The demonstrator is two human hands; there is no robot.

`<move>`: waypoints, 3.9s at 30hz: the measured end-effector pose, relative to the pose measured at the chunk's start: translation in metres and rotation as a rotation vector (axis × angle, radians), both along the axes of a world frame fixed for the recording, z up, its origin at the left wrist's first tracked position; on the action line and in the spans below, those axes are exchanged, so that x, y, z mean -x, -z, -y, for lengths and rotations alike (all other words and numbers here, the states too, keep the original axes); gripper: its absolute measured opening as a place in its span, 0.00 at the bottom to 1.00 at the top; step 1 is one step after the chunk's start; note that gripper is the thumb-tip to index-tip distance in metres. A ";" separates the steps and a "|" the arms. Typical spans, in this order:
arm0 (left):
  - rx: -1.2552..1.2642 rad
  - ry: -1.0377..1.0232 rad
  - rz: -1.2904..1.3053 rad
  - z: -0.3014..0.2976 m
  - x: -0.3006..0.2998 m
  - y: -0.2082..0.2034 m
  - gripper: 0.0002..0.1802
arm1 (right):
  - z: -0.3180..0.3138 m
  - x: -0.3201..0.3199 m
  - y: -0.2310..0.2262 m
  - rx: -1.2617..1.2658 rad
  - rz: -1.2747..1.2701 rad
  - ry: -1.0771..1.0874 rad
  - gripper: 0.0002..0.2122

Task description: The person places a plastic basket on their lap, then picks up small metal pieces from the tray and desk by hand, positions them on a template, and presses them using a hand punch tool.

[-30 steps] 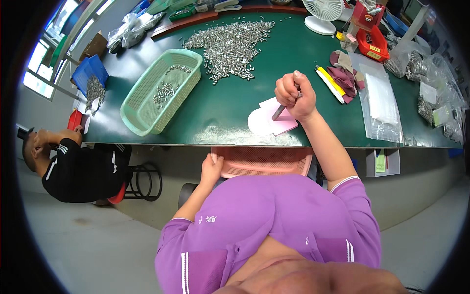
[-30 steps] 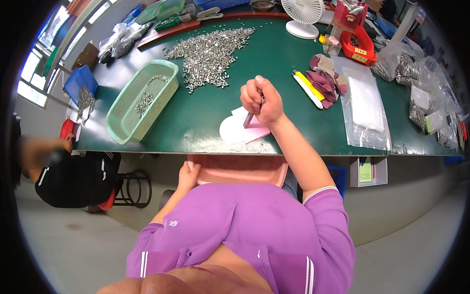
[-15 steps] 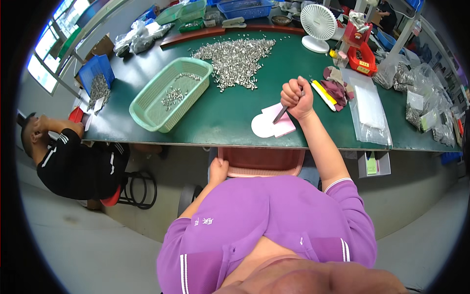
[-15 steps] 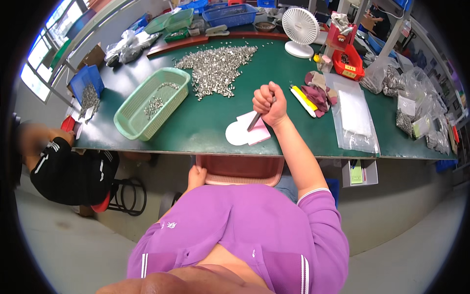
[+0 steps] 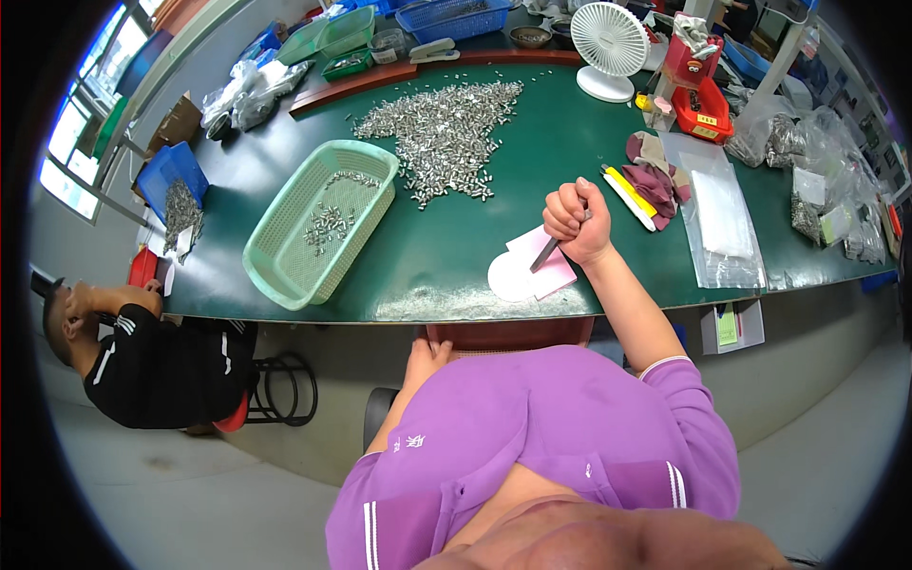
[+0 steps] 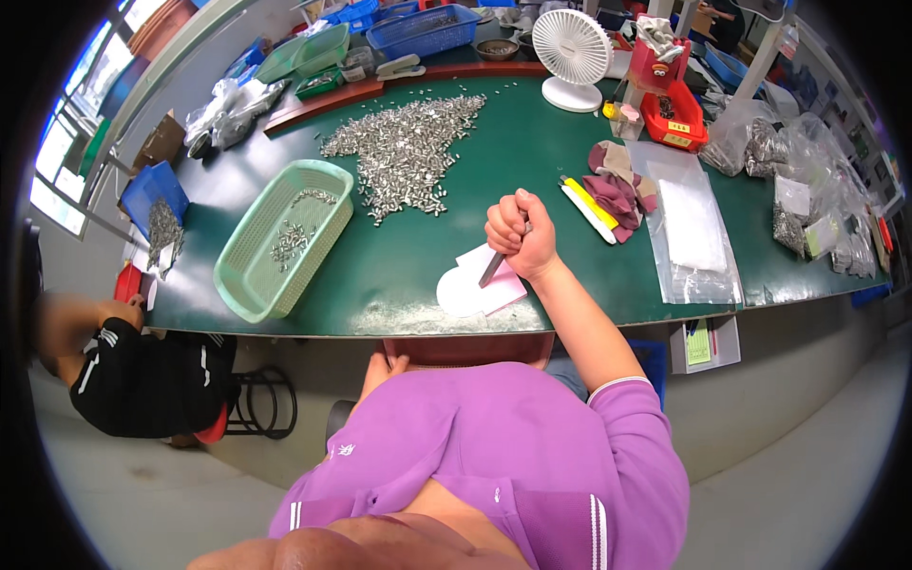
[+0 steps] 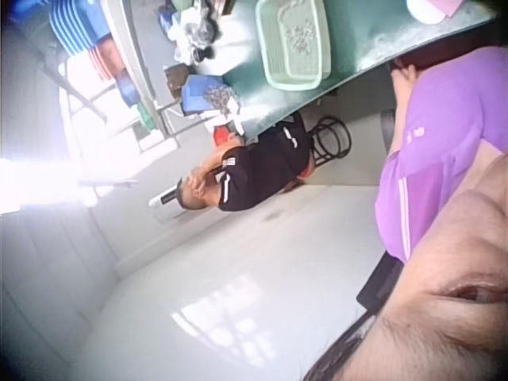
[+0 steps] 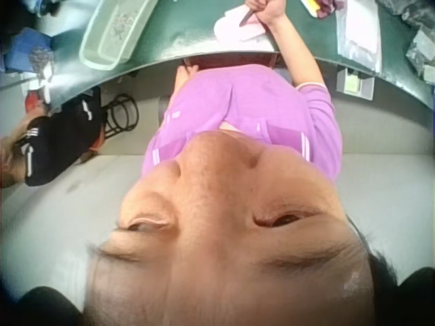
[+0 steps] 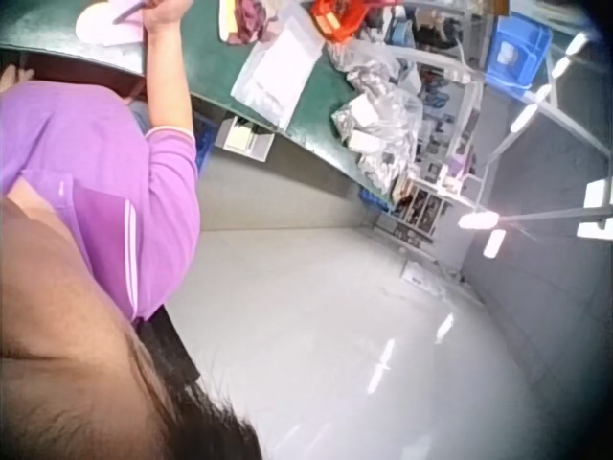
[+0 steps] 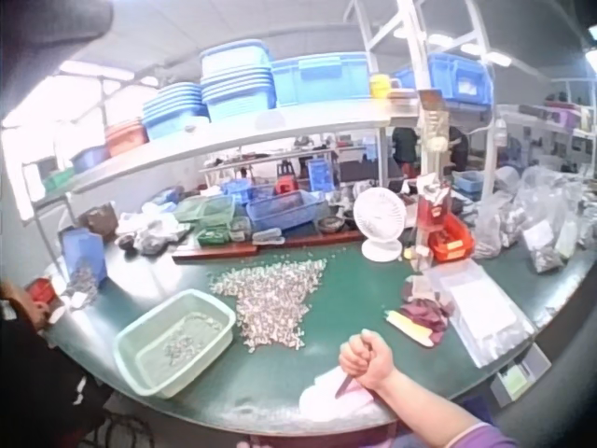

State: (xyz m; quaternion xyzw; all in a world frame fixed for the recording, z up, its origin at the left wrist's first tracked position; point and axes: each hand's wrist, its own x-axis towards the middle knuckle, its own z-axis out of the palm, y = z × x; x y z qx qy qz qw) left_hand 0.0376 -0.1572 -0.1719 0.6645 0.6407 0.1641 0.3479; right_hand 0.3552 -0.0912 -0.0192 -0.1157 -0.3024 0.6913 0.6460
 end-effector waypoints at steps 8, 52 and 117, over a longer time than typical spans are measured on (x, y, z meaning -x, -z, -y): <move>0.519 0.446 0.122 -0.024 0.039 -0.146 0.27 | 0.022 0.018 -0.016 -0.230 0.405 0.138 0.19; -0.557 0.447 -0.122 -0.173 -0.135 -0.137 0.04 | 0.018 0.023 -0.011 -0.224 0.424 0.190 0.20; -0.495 0.602 0.179 -0.067 -0.132 -0.128 0.09 | 0.021 0.040 -0.015 -0.072 0.435 0.161 0.21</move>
